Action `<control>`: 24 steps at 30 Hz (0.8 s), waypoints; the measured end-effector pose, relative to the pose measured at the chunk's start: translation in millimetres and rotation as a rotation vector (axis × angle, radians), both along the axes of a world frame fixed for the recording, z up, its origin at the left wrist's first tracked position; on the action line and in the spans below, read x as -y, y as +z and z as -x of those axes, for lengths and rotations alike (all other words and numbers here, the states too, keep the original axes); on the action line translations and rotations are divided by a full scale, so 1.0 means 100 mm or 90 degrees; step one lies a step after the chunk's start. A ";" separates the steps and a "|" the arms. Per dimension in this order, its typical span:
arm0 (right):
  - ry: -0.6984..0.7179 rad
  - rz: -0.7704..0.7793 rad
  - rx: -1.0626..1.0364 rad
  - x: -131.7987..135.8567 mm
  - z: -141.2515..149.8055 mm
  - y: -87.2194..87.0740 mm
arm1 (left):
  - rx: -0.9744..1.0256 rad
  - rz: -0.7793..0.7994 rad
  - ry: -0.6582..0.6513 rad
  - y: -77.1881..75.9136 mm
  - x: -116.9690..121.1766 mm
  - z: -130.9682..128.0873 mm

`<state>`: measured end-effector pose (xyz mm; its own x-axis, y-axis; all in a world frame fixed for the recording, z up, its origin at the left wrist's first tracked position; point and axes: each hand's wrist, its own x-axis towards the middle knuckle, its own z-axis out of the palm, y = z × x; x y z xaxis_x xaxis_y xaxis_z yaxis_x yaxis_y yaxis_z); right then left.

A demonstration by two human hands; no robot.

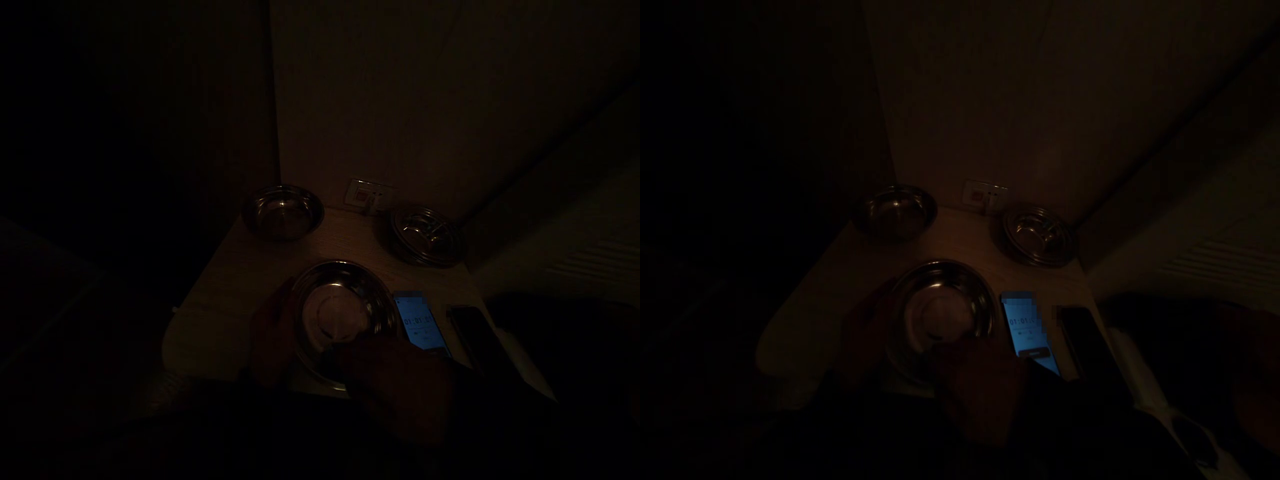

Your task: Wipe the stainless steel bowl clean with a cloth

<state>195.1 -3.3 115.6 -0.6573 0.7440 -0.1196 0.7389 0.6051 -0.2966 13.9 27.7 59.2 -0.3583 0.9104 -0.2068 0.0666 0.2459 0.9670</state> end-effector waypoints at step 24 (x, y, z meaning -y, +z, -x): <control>0.073 0.061 -0.100 -0.21 0.33 -0.19 | 0.003 -0.052 -0.021 0.00 0.01 0.01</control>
